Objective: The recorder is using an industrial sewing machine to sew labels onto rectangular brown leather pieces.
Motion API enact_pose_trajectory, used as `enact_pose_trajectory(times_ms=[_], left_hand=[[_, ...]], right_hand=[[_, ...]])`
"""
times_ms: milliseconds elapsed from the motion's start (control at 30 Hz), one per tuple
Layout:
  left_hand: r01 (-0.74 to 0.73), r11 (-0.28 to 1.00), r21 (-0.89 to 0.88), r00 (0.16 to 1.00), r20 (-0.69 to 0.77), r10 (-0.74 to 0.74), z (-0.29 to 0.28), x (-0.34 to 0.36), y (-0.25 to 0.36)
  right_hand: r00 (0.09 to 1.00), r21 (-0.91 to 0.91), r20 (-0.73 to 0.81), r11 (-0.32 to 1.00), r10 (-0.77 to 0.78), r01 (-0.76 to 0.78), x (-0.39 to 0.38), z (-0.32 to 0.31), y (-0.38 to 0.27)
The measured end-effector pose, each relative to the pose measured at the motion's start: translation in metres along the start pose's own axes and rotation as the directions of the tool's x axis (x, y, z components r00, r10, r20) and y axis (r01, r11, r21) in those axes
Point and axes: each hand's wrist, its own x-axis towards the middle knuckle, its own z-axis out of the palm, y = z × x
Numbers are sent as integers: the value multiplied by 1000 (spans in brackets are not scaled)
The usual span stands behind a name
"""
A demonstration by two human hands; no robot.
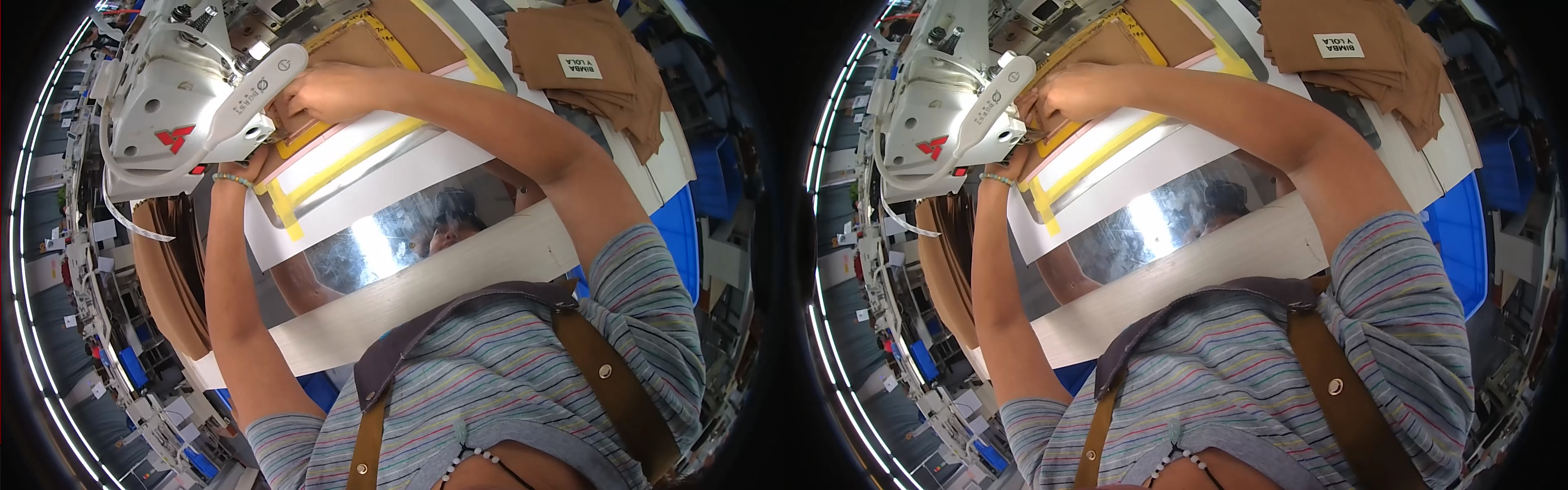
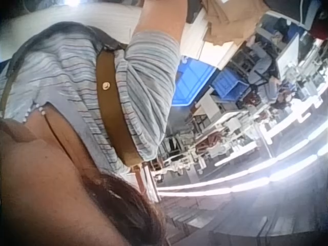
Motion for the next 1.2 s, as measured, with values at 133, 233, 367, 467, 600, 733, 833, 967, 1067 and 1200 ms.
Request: enact_pose_trajectory(times_ms=[133,233,367,467,600,733,833,967,1067,1200], left_hand=[[-42,992,115,999,34,38,0,7,7],[82,996,19,996,-46,-81,3,12,35],[157,964,-212,968,-162,-194,-15,-4,76],[234,901,-365,926,-198,-320,-26,-14,95],[305,906,-294,920,-155,-360,-45,-27,121],[275,959,-73,952,-117,-282,-55,-37,135],[180,982,-63,975,-119,-186,-63,-43,147],[150,982,-116,980,-116,-164,-73,-56,162],[122,986,-110,986,-101,-133,-78,-70,163],[98,989,-109,983,-145,-113,-87,-73,180]], right_hand=[[993,-221,37,970,111,-100,11,1,16],[993,-170,35,980,111,-104,14,6,20],[992,-169,71,982,102,-89,12,6,16],[992,-118,96,991,82,-70,14,9,19],[992,-16,88,996,93,-92,8,9,10],[995,72,102,997,-1,-6,4,5,7],[997,62,78,998,-23,18,-1,7,2],[995,62,101,998,-21,15,-8,5,-11],[994,65,79,995,-81,76,-13,2,-18],[988,71,91,991,-123,116,-20,1,-22]])
